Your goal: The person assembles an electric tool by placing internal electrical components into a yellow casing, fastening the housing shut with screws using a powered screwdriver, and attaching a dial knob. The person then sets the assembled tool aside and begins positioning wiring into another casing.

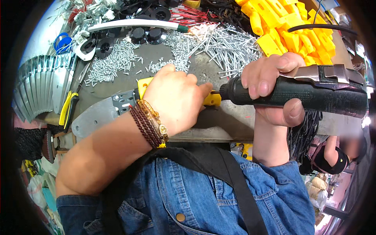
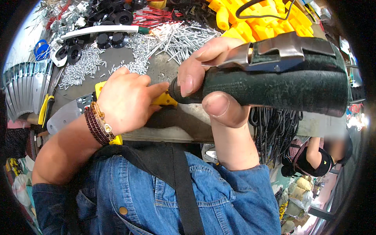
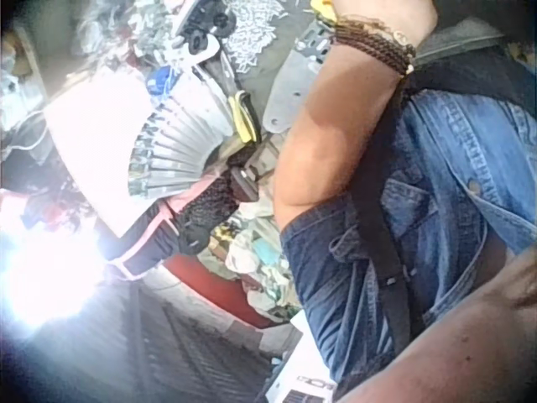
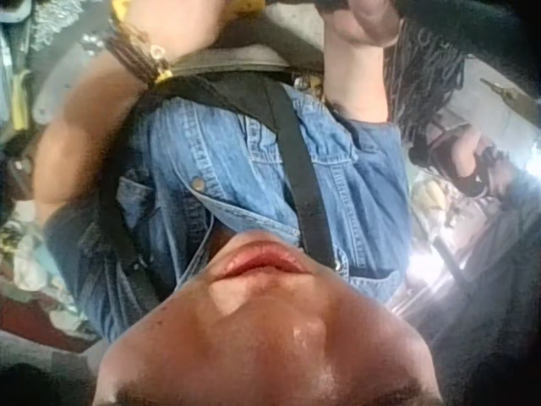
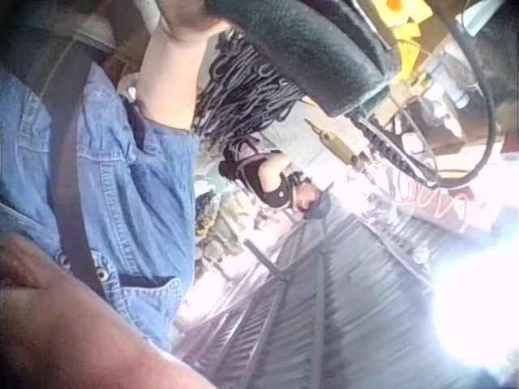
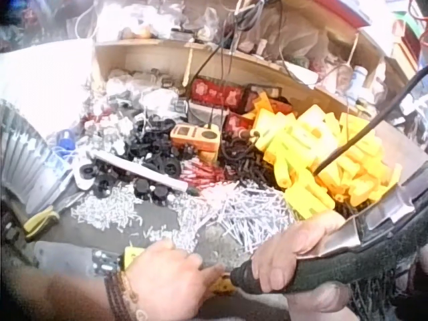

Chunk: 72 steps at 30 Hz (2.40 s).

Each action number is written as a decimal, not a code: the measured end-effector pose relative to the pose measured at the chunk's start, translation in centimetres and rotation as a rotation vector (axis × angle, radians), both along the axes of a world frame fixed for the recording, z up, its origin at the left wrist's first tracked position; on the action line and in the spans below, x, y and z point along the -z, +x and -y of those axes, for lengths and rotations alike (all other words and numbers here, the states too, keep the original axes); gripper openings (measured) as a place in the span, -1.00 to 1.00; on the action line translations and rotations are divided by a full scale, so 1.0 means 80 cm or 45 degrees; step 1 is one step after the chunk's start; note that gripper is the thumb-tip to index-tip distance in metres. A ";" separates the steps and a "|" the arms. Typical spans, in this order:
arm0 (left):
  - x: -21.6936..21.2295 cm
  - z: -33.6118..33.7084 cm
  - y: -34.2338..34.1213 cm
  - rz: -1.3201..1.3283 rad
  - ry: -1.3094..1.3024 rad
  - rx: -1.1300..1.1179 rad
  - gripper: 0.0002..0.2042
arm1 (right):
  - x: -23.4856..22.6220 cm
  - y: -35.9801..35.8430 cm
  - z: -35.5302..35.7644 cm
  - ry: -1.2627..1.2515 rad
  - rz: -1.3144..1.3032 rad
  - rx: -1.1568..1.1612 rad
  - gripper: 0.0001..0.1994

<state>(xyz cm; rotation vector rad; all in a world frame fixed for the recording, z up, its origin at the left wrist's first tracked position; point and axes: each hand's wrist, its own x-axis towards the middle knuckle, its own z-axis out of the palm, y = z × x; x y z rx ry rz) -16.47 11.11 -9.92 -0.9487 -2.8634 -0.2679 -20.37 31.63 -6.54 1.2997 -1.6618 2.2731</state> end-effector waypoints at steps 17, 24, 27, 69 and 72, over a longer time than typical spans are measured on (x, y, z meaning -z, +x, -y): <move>0.003 0.004 0.009 -0.118 0.130 0.016 -0.51 | -0.048 -0.029 -0.039 0.133 -0.261 -0.571 -0.46; -0.035 0.000 -0.005 -0.060 0.186 0.017 -0.54 | 0.009 0.056 -0.027 0.027 0.235 -0.020 -0.45; -0.061 0.008 -0.015 0.042 0.185 0.046 -0.57 | 0.010 0.053 -0.032 0.000 0.072 -0.079 -0.41; -0.005 0.073 0.005 0.615 0.648 -0.351 -0.41 | -0.019 0.016 0.038 0.077 0.004 -0.526 -0.43; -0.007 0.077 0.001 0.617 0.568 -0.391 -0.40 | -0.019 0.007 0.044 0.120 0.024 -0.585 -0.40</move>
